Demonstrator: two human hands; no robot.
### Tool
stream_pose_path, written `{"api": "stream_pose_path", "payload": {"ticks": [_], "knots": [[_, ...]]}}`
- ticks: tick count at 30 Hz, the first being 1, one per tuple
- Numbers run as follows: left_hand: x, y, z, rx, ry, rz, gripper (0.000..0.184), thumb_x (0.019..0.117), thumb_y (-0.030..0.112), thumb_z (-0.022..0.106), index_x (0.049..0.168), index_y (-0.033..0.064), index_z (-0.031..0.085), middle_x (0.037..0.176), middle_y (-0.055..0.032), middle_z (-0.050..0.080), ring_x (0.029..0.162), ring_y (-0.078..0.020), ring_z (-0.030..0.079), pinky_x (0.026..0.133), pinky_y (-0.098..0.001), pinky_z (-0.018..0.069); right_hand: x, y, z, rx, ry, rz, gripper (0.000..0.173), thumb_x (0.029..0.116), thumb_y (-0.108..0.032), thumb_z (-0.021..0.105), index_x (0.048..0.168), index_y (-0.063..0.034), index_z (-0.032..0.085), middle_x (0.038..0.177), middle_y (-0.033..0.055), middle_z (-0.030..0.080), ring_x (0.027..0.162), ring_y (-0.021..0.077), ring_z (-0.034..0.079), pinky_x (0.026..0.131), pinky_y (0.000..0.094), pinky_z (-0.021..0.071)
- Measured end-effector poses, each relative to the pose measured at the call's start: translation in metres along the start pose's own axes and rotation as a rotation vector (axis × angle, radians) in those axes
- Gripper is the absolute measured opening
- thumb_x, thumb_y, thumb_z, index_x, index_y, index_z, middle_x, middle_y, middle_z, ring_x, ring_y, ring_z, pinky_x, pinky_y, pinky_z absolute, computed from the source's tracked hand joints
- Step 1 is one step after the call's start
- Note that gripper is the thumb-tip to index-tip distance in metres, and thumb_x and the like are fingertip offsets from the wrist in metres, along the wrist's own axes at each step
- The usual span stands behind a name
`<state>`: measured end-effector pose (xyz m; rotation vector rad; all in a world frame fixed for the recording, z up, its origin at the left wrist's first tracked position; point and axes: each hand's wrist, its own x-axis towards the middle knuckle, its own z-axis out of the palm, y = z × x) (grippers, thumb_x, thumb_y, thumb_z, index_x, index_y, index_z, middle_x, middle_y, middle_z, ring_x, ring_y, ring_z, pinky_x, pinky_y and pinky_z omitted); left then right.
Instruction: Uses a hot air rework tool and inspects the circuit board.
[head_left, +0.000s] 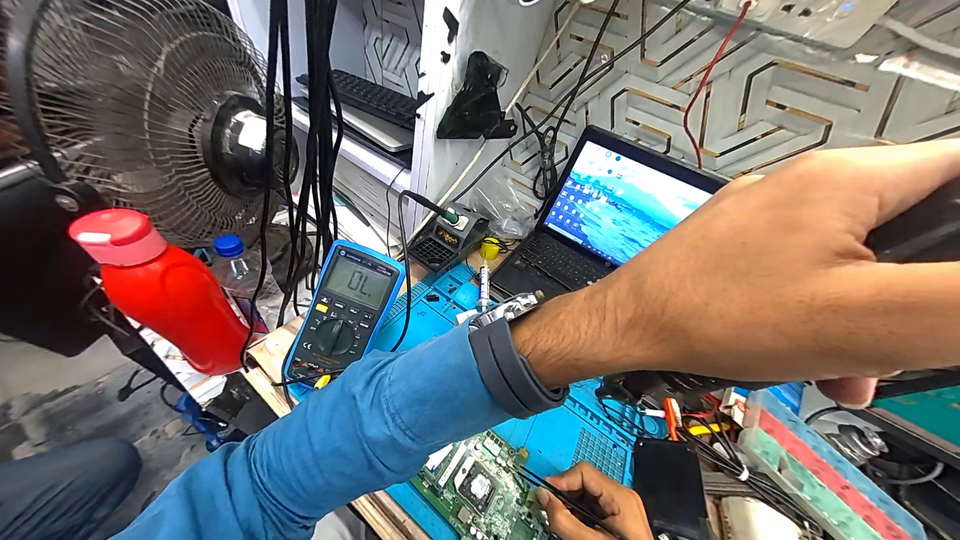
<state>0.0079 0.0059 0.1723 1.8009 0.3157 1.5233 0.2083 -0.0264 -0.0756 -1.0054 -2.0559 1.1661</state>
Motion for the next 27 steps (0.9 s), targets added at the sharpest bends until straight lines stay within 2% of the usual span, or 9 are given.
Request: {"api": "stream_pose_path", "payload": {"ticks": [27], "knots": [[-0.0003, -0.0004, 0.0009, -0.028, 0.01, -0.001, 0.015, 0.1005, -0.002, 0.056, 0.109, -0.0132, 0.06, 0.07, -0.0139, 0.061, 0.052, -0.0167, 0.062, 0.045, -0.0313, 0.0572, -0.0002, 0.0007, 0.0009, -0.01, 0.009, -0.002, 0.008, 0.0859, -0.013, 0.078, 0.092, -0.0082, 0.075, 0.076, -0.0001, 0.072, 0.062, 0.0084, 0.067, 0.055, 0.0275, 0.0571]]}}
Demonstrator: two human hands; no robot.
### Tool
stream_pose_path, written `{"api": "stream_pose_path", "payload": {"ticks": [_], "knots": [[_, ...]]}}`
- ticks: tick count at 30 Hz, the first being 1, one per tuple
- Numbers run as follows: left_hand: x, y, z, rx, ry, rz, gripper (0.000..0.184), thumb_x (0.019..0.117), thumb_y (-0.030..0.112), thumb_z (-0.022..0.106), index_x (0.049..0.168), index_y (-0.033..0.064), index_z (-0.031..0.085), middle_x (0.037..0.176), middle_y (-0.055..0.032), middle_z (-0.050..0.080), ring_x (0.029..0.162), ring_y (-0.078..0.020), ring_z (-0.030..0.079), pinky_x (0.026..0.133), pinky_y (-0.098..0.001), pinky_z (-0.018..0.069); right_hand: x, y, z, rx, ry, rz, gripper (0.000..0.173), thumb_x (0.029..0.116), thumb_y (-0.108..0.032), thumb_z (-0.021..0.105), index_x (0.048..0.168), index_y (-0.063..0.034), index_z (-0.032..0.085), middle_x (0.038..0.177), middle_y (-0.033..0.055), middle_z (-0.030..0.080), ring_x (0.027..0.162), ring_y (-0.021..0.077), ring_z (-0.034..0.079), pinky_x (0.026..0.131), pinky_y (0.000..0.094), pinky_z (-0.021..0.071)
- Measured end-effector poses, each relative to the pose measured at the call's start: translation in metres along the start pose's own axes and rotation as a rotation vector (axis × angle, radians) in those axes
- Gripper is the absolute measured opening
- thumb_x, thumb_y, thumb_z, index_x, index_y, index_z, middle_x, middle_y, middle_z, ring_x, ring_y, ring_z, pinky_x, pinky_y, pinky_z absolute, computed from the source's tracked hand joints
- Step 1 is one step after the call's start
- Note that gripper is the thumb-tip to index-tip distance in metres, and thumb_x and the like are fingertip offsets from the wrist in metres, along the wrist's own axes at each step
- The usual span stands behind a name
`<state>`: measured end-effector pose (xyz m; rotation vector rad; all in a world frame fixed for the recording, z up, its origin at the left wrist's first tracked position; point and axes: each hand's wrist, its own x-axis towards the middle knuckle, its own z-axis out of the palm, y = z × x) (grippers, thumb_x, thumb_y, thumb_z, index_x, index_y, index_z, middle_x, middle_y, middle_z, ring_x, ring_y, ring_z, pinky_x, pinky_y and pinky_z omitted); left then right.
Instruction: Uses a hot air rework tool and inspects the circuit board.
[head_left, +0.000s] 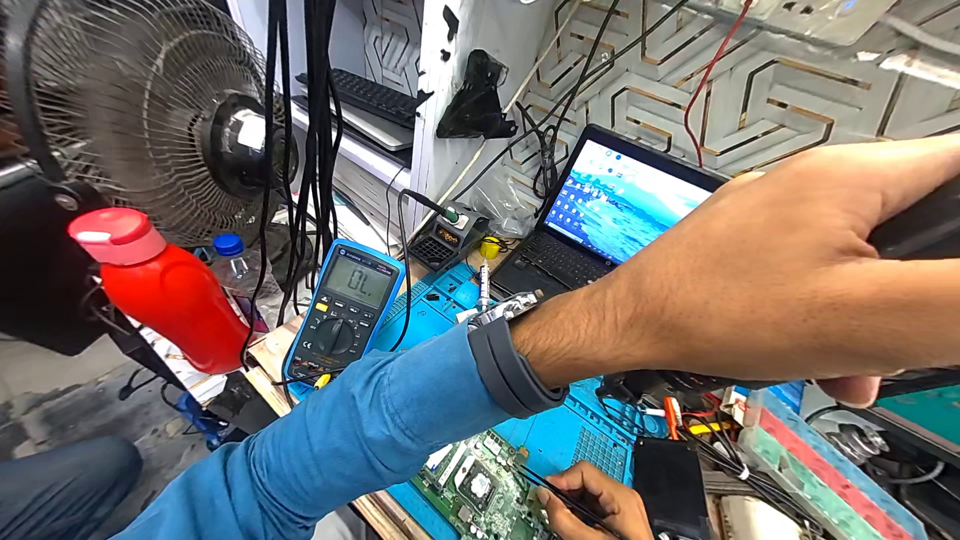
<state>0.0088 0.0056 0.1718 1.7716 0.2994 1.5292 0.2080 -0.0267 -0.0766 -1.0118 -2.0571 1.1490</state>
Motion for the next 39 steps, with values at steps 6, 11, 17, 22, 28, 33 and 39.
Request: {"api": "stream_pose_path", "payload": {"ticks": [6, 11, 17, 22, 28, 33, 39], "knots": [[-0.0003, 0.0002, 0.0, 0.003, -0.002, 0.004, 0.015, 0.1008, -0.002, 0.056, 0.11, -0.0131, 0.06, 0.07, -0.0137, 0.061, 0.051, -0.0162, 0.062, 0.045, -0.0307, 0.057, -0.0002, 0.0002, -0.0002, -0.001, -0.006, 0.002, 0.008, 0.0861, -0.012, 0.078, 0.092, -0.008, 0.075, 0.076, 0.0, 0.072, 0.062, 0.0084, 0.067, 0.055, 0.0272, 0.0572], [0.0, 0.0003, -0.0004, 0.005, -0.006, 0.006, 0.013, 0.1009, -0.002, 0.056, 0.108, -0.0126, 0.06, 0.068, -0.0131, 0.06, 0.05, -0.0155, 0.061, 0.044, -0.0296, 0.0559, 0.0, 0.0, -0.0005, -0.014, -0.005, 0.0, 0.008, 0.0859, -0.013, 0.078, 0.092, -0.0088, 0.075, 0.076, -0.0007, 0.072, 0.062, 0.0076, 0.066, 0.055, 0.0266, 0.0567], [0.0003, 0.0014, -0.0007, 0.011, -0.009, 0.004, 0.013, 0.1009, -0.002, 0.057, 0.108, -0.0126, 0.06, 0.067, -0.0126, 0.06, 0.05, -0.0149, 0.06, 0.044, -0.0288, 0.0553, 0.0001, 0.0002, -0.0003, -0.005, -0.007, -0.001, 0.008, 0.0858, -0.012, 0.078, 0.092, -0.0088, 0.075, 0.076, -0.0005, 0.072, 0.061, 0.0081, 0.066, 0.054, 0.0268, 0.0567], [0.0002, 0.0002, -0.0006, -0.003, -0.008, 0.002, 0.012, 0.1004, -0.003, 0.057, 0.107, -0.0127, 0.06, 0.067, -0.0128, 0.06, 0.051, -0.0156, 0.061, 0.045, -0.0296, 0.0563, 0.0002, 0.0003, -0.0002, -0.005, -0.005, 0.003, 0.008, 0.0862, -0.013, 0.078, 0.092, -0.0084, 0.075, 0.076, -0.0002, 0.072, 0.062, 0.0083, 0.067, 0.055, 0.0272, 0.057], [-0.0002, 0.0, -0.0008, 0.018, -0.014, 0.023, 0.008, 0.0989, -0.006, 0.053, 0.102, -0.0113, 0.058, 0.064, -0.0109, 0.059, 0.049, -0.0149, 0.06, 0.045, -0.0296, 0.0562, 0.0, -0.0001, -0.0001, 0.0, -0.006, 0.004, 0.008, 0.0862, -0.013, 0.078, 0.092, -0.0085, 0.075, 0.077, -0.0003, 0.072, 0.062, 0.0085, 0.067, 0.055, 0.0275, 0.0571], [-0.0003, 0.0003, -0.0009, 0.015, -0.021, 0.021, 0.008, 0.0989, -0.006, 0.053, 0.103, -0.0114, 0.058, 0.063, -0.0109, 0.059, 0.049, -0.015, 0.061, 0.045, -0.0297, 0.0563, -0.0002, 0.0004, 0.0, 0.008, -0.004, 0.001, 0.009, 0.086, -0.013, 0.079, 0.092, -0.0082, 0.075, 0.077, 0.0004, 0.073, 0.063, 0.0089, 0.067, 0.056, 0.0275, 0.0577], [-0.0002, -0.0005, -0.0003, -0.003, -0.013, 0.029, 0.008, 0.0988, -0.007, 0.053, 0.102, -0.0118, 0.058, 0.064, -0.0113, 0.058, 0.05, -0.0153, 0.06, 0.045, -0.03, 0.0562, 0.0001, -0.0002, -0.0001, 0.002, -0.002, -0.001, 0.009, 0.0857, -0.013, 0.079, 0.092, -0.0083, 0.075, 0.076, -0.0001, 0.072, 0.062, 0.0086, 0.067, 0.055, 0.0277, 0.0579]]}}
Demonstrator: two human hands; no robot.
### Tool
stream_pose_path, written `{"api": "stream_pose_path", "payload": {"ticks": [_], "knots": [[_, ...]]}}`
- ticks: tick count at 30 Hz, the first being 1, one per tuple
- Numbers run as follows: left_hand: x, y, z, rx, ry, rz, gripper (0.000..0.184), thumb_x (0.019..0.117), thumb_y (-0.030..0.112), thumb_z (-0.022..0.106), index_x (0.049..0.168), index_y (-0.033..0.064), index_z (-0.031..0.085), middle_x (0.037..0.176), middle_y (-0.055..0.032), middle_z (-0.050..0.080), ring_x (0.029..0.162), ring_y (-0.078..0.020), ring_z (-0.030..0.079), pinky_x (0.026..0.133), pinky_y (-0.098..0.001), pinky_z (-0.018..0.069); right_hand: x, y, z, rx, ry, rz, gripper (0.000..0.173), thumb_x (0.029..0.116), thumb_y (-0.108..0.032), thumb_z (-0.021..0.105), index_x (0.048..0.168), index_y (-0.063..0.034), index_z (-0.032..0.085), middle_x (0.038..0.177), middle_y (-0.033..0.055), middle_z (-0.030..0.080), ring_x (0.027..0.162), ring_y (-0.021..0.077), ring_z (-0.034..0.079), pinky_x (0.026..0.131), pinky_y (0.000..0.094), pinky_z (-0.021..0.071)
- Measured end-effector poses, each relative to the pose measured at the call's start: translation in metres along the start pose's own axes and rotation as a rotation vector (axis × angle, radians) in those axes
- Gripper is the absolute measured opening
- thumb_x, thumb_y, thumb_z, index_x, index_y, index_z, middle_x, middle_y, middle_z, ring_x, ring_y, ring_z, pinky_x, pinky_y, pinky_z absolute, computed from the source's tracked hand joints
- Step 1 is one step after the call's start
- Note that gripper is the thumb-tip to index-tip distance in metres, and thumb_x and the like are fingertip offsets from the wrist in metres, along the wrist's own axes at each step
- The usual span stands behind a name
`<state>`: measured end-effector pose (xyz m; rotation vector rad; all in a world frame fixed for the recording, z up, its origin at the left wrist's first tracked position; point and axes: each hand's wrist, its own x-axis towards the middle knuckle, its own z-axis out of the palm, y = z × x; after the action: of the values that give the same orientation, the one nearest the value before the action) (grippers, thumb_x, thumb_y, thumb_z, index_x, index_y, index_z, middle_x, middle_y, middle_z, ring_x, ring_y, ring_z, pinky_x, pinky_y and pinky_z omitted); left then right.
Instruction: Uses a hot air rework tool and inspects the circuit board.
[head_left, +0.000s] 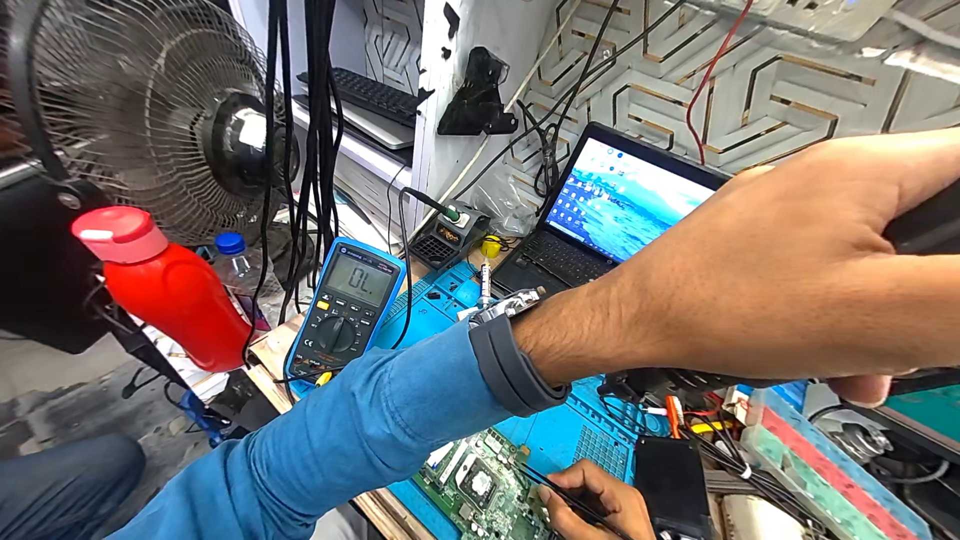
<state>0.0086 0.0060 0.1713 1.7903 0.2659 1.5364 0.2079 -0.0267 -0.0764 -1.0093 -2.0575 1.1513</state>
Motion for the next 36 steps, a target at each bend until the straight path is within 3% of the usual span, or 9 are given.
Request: {"api": "stream_pose_path", "payload": {"ticks": [36], "knots": [[-0.0007, -0.0002, -0.0016, 0.03, 0.001, 0.001, 0.007, 0.0984, -0.008, 0.052, 0.101, -0.0112, 0.058, 0.064, -0.0108, 0.058, 0.05, -0.0155, 0.061, 0.046, -0.0309, 0.0576, -0.0003, 0.001, 0.0001, 0.012, 0.003, -0.01, 0.008, 0.0859, -0.013, 0.078, 0.092, -0.0088, 0.075, 0.076, -0.0006, 0.072, 0.062, 0.0088, 0.067, 0.054, 0.0275, 0.057]]}}
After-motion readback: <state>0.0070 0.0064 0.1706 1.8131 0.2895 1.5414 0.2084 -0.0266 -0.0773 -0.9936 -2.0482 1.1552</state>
